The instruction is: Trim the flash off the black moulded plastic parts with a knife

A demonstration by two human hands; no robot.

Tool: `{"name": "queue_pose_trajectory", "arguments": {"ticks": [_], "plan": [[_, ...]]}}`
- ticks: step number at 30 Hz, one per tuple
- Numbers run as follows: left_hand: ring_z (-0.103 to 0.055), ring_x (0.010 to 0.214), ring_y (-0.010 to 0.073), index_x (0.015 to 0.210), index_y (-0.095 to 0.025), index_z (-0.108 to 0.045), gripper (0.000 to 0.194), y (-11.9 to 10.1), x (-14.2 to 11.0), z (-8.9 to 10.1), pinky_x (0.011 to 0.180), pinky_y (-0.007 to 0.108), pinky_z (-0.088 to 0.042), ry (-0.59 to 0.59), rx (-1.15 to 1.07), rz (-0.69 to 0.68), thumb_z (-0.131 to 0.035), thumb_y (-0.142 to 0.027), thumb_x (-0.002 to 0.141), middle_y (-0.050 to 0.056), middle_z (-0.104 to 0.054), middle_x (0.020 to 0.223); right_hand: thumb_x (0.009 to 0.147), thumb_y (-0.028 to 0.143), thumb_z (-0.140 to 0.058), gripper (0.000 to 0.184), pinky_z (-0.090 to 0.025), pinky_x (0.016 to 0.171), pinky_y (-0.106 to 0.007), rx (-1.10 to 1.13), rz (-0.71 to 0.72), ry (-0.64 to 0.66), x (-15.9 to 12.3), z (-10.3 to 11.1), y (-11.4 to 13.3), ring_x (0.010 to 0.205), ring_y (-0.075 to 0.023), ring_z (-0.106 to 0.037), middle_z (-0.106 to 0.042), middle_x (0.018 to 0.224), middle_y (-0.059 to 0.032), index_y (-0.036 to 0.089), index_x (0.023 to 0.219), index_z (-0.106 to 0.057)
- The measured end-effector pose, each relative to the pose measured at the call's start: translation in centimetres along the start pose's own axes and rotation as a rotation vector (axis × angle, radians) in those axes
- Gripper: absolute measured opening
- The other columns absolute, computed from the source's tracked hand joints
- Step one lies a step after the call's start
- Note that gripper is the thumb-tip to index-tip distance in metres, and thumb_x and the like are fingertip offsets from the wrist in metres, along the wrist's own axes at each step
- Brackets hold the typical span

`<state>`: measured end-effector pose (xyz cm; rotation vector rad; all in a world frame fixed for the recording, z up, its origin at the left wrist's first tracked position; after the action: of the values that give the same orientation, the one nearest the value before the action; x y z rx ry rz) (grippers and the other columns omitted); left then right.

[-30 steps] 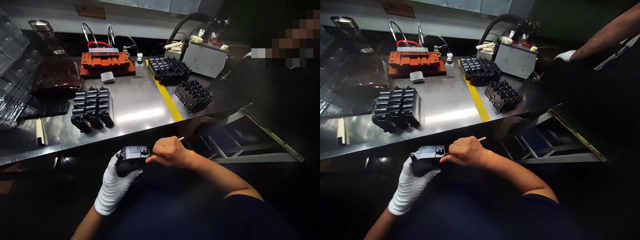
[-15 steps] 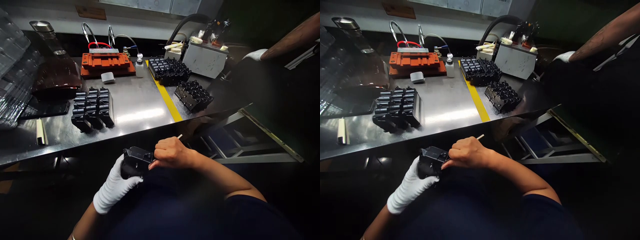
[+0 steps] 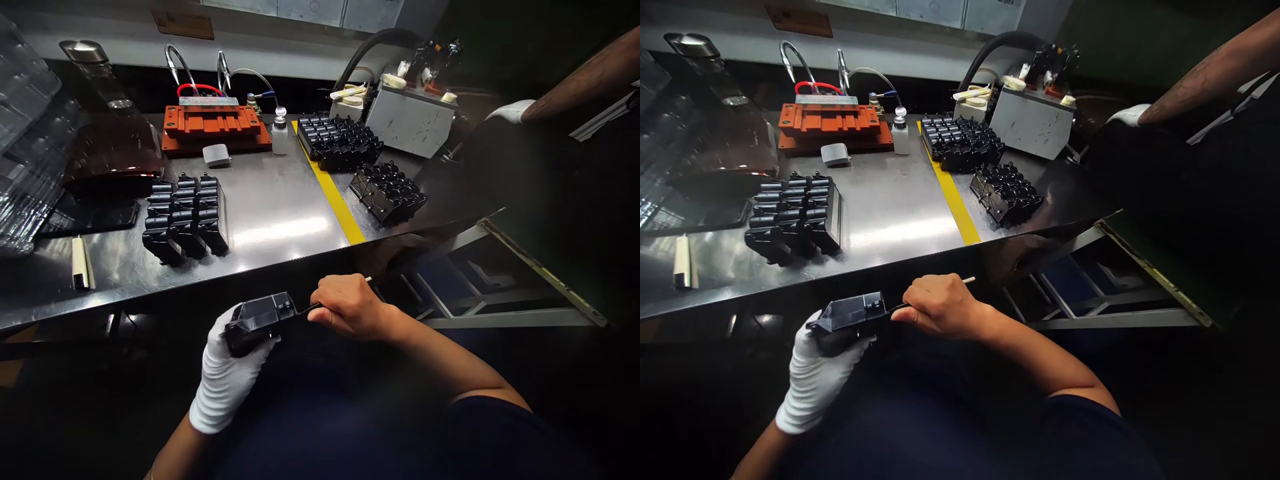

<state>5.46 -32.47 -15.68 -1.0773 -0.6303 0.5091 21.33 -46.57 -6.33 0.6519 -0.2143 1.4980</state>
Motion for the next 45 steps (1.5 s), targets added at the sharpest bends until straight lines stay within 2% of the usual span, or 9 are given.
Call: {"name": "queue_pose_trajectory", "arguments": {"ticks": [5,11,19,25,27,30,33,36,45], "plan": [[-0.063,0.102,0.0278,0.113,-0.026,-0.05,0.061,1.6,-0.3,0.6,0.092,0.046,-0.05,-0.048,0.088,-0.021,-0.083,-0.035,0.062,0.005,-0.062,0.104,0.1,0.03,-0.036,0.041,-0.034,0.054,-0.022,0.147,-0.152,0.041,-0.2,-0.1,-0.2,0.054,-0.0097,-0.049,-0.055,0.058,-0.0002,0.017,0.066,-0.054],[-0.064,0.097,0.0289,0.102,-0.026,-0.058,0.048,1.8,-0.4,0.9,0.091,0.046,-0.05,0.043,0.21,-0.114,-0.082,-0.033,0.061,0.006,-0.066,0.099,0.1,0.034,-0.035,0.047,-0.032,0.051,-0.022,0.202,-0.132,0.054,-0.6,-1.0,0.1,0.051,-0.0092,-0.045,-0.05,0.054,0.0004,0.017,0.059,-0.051],[-0.068,0.081,0.0246,0.113,-0.027,-0.056,0.045,-3.4,-0.1,1.6,0.073,0.04,-0.056,0.124,0.223,-0.643,-0.064,-0.011,0.072,0.008,-0.071,0.092,0.1,0.043,-0.03,0.051,-0.028,0.051,-0.021,0.397,-0.254,0.296,-0.7,-1.2,-0.4,0.051,-0.0071,-0.04,-0.045,0.057,0.0027,0.017,0.061,-0.047],[-0.069,0.087,0.0232,0.111,-0.029,-0.056,0.047,-3.3,0.2,1.8,0.079,0.039,-0.055,0.131,0.259,-0.78,-0.062,-0.002,0.072,0.005,-0.072,0.093,0.095,0.045,-0.047,0.052,-0.024,0.046,-0.02,0.71,-0.197,0.489,-0.7,-0.5,0.6,0.045,-0.0041,-0.028,-0.029,0.051,0.0072,0.018,0.054,-0.03],[-0.069,0.087,0.0232,0.113,-0.03,-0.055,0.051,-2.6,0.3,1.5,0.08,0.039,-0.054,0.143,0.195,-0.678,-0.066,-0.005,0.07,0.004,-0.071,0.095,0.097,0.046,-0.043,0.054,-0.025,0.046,-0.021,0.756,-0.154,0.467,-0.6,-0.5,0.8,0.045,-0.0043,-0.028,-0.029,0.05,0.0069,0.019,0.053,-0.028],[-0.068,0.085,0.0227,0.121,-0.029,-0.049,0.061,-1.6,0.9,1.0,0.077,0.038,-0.055,0.206,-0.013,-0.285,-0.075,-0.016,0.067,0.004,-0.068,0.1,0.097,0.056,-0.032,0.056,-0.028,0.048,-0.022,0.613,-0.095,0.312,0.1,-0.2,0.5,0.048,-0.0065,-0.036,-0.038,0.052,0.0041,0.019,0.055,-0.037],[-0.066,0.086,0.0232,0.124,-0.025,-0.046,0.07,-1.0,1.2,0.3,0.074,0.036,-0.055,0.435,-0.231,0.191,-0.079,-0.023,0.063,0.005,-0.067,0.101,0.087,0.07,-0.037,0.06,-0.027,0.049,-0.023,0.33,-0.007,0.167,1.1,0.1,0.2,0.052,-0.0089,-0.041,-0.045,0.057,0.0016,0.017,0.064,-0.05],[-0.061,0.078,0.0205,0.126,-0.022,-0.045,0.076,-1.0,1.2,-0.1,0.068,0.033,-0.054,0.664,-0.269,0.487,-0.078,-0.018,0.057,0.001,-0.065,0.088,0.083,0.072,-0.043,0.06,-0.023,0.048,-0.024,0.187,0.113,0.165,1.7,-0.1,0.5,0.052,-0.0088,-0.04,-0.044,0.057,0.0023,0.017,0.062,-0.051],[-0.052,0.078,0.0172,0.119,-0.019,-0.049,0.069,-1.2,1.5,-0.5,0.07,0.029,-0.048,0.733,-0.343,0.563,-0.075,-0.016,0.055,-0.001,-0.061,0.087,0.087,0.072,-0.034,0.064,-0.021,0.048,-0.023,0.105,0.153,0.137,2.0,-0.5,0.7,0.052,-0.0084,-0.038,-0.044,0.057,0.0022,0.016,0.059,-0.05]]}}
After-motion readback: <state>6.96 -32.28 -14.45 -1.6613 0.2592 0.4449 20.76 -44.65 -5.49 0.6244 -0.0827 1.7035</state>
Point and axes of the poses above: each hand's wrist, its own x-axis towards the middle knuckle, its own z-axis out of the back of the hand, y = z × x, the point moved 4 cm from there along x, towards the middle knuckle
